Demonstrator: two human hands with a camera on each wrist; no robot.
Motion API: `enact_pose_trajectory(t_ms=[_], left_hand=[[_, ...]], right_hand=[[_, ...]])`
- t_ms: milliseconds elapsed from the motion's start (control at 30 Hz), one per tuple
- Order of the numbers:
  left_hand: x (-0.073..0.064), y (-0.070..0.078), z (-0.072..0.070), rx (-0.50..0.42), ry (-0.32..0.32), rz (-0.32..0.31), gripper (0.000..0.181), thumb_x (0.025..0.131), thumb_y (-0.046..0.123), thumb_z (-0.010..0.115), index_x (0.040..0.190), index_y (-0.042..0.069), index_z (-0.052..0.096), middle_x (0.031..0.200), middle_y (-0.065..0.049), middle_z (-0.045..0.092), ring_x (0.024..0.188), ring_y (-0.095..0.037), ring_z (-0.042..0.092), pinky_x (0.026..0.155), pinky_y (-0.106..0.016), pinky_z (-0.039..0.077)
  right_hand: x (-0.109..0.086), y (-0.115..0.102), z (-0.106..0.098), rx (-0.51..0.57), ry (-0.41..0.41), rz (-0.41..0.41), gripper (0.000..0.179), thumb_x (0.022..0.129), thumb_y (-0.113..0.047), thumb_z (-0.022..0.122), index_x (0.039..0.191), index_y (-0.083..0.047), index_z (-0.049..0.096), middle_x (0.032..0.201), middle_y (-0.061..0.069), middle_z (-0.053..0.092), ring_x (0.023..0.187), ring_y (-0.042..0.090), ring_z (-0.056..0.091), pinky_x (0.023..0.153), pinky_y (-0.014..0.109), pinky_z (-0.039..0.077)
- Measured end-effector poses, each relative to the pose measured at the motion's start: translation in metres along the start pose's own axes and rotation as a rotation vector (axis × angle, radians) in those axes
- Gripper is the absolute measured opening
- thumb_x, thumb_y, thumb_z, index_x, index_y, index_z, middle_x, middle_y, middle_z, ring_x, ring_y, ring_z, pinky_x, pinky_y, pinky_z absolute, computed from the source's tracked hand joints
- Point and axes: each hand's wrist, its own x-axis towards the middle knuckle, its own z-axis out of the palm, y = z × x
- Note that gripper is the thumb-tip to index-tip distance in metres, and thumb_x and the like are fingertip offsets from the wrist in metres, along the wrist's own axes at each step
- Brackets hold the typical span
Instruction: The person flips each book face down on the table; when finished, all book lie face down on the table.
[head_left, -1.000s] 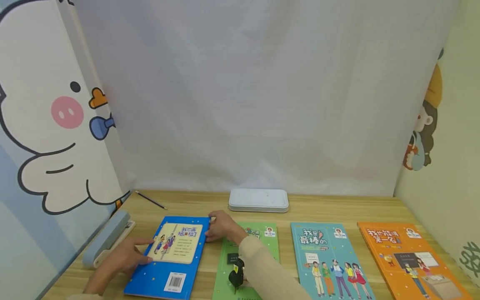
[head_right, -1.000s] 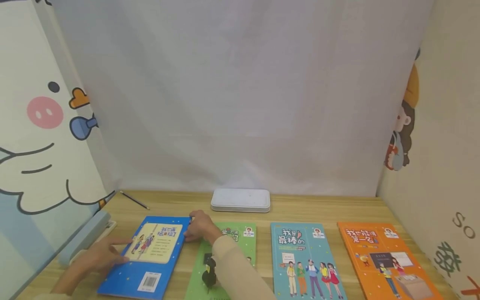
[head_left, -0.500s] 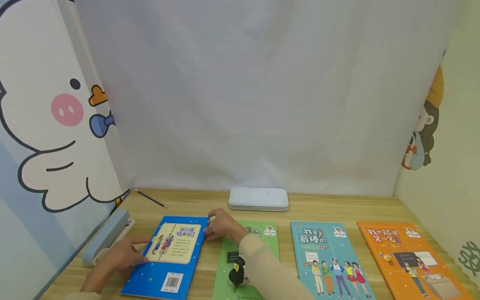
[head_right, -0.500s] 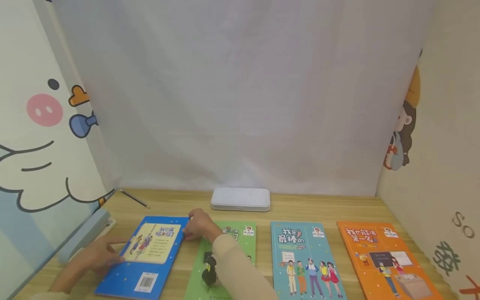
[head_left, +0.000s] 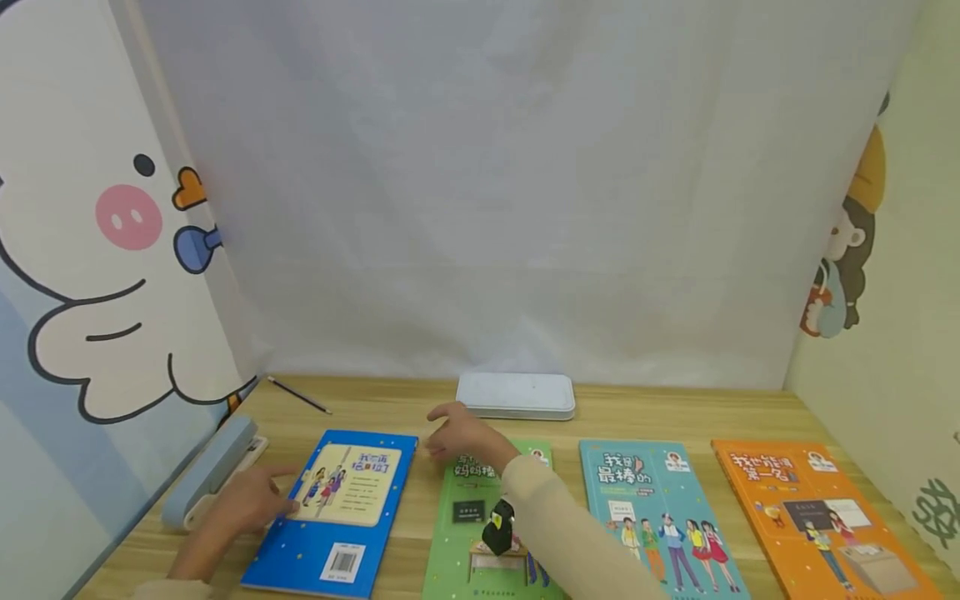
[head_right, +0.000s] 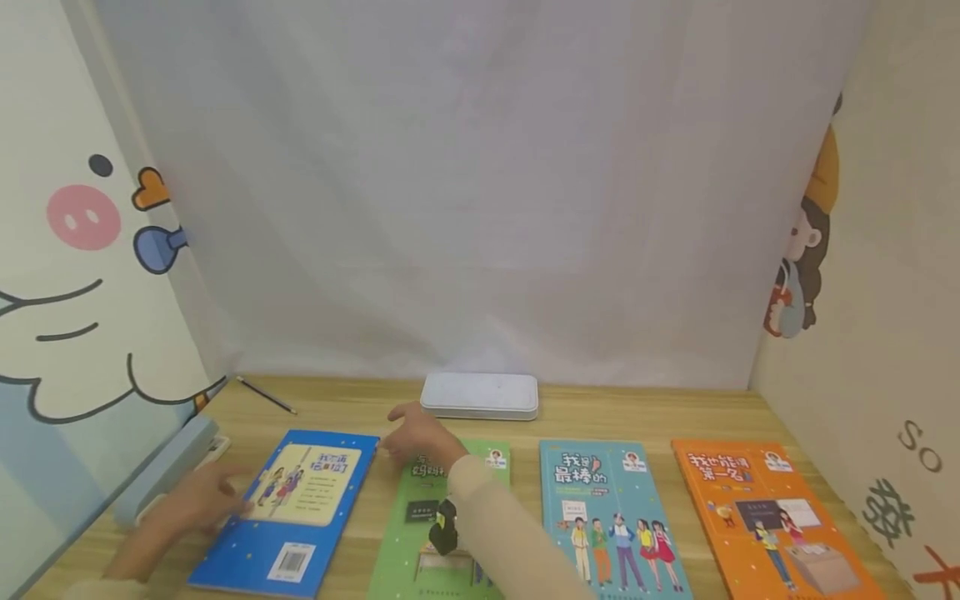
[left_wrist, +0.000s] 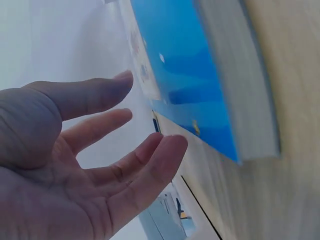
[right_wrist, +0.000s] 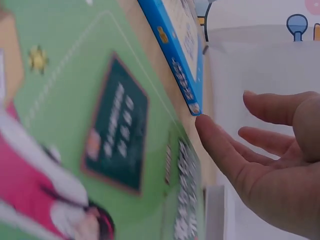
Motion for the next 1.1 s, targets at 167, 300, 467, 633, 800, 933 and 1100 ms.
enact_pose_trajectory(t_ms=[167, 300, 467, 633, 800, 933, 1100], left_hand=[[0.000, 0.017, 0.003, 0.030, 0.089, 0.068, 0.057, 0.088, 0.016, 0.075, 0.135, -0.007, 0.055, 0.112, -0.031, 0.065, 0.093, -0.034, 0.065, 0.078, -0.047, 0.057], [0.001, 0.032, 0.011, -0.002, 0.135, 0.153, 0.054, 0.088, 0.016, 0.075, 0.137, 0.000, 0.058, 0.122, -0.030, 0.064, 0.103, -0.040, 0.065, 0.081, -0.049, 0.057], [-0.005, 0.050, 0.022, -0.022, 0.133, 0.310, 0.053, 0.086, 0.018, 0.078, 0.135, 0.010, 0.062, 0.133, -0.026, 0.060, 0.116, -0.044, 0.061, 0.090, -0.056, 0.055], [-0.011, 0.066, 0.031, -0.100, 0.046, 0.508, 0.055, 0.084, 0.022, 0.081, 0.134, 0.010, 0.063, 0.138, -0.025, 0.056, 0.126, -0.050, 0.052, 0.092, -0.059, 0.053], [-0.013, 0.085, 0.042, -0.191, -0.095, 0.629, 0.057, 0.085, 0.021, 0.079, 0.136, 0.004, 0.060, 0.144, -0.030, 0.048, 0.131, -0.055, 0.044, 0.094, -0.064, 0.051], [-0.013, 0.099, 0.051, -0.182, -0.135, 0.674, 0.059, 0.084, 0.025, 0.081, 0.135, 0.006, 0.061, 0.144, -0.027, 0.050, 0.132, -0.055, 0.044, 0.097, -0.067, 0.047], [-0.011, 0.112, 0.062, -0.197, -0.216, 0.702, 0.061, 0.080, 0.027, 0.084, 0.135, 0.011, 0.062, 0.145, -0.024, 0.049, 0.135, -0.053, 0.042, 0.102, -0.071, 0.041]], right_hand=[[-0.005, 0.002, -0.024, 0.055, -0.025, -0.058, 0.055, 0.093, 0.003, 0.063, 0.144, 0.008, 0.043, 0.121, 0.032, 0.064, 0.112, 0.047, 0.065, 0.088, 0.046, 0.060], [-0.012, 0.008, -0.045, 0.080, -0.012, -0.086, 0.053, 0.095, 0.000, 0.062, 0.144, 0.007, 0.044, 0.126, 0.032, 0.062, 0.116, 0.048, 0.062, 0.091, 0.046, 0.059], [-0.022, 0.018, -0.068, 0.056, 0.052, -0.074, 0.050, 0.096, -0.001, 0.061, 0.143, 0.007, 0.045, 0.124, 0.033, 0.063, 0.115, 0.046, 0.064, 0.089, 0.045, 0.060], [-0.031, 0.029, -0.081, 0.041, 0.121, -0.059, 0.053, 0.096, -0.001, 0.061, 0.146, 0.004, 0.043, 0.122, 0.030, 0.065, 0.111, 0.043, 0.066, 0.087, 0.045, 0.060], [-0.038, 0.040, -0.087, 0.017, 0.157, -0.059, 0.052, 0.097, -0.002, 0.061, 0.145, 0.004, 0.043, 0.121, 0.029, 0.065, 0.109, 0.042, 0.067, 0.085, 0.044, 0.061], [-0.046, 0.047, -0.092, -0.022, 0.190, -0.057, 0.050, 0.097, -0.003, 0.062, 0.144, 0.004, 0.046, 0.124, 0.028, 0.064, 0.111, 0.041, 0.066, 0.085, 0.044, 0.061], [-0.055, 0.053, -0.101, -0.064, 0.221, -0.061, 0.048, 0.097, -0.005, 0.061, 0.143, 0.002, 0.047, 0.126, 0.027, 0.063, 0.112, 0.038, 0.065, 0.085, 0.045, 0.060]])
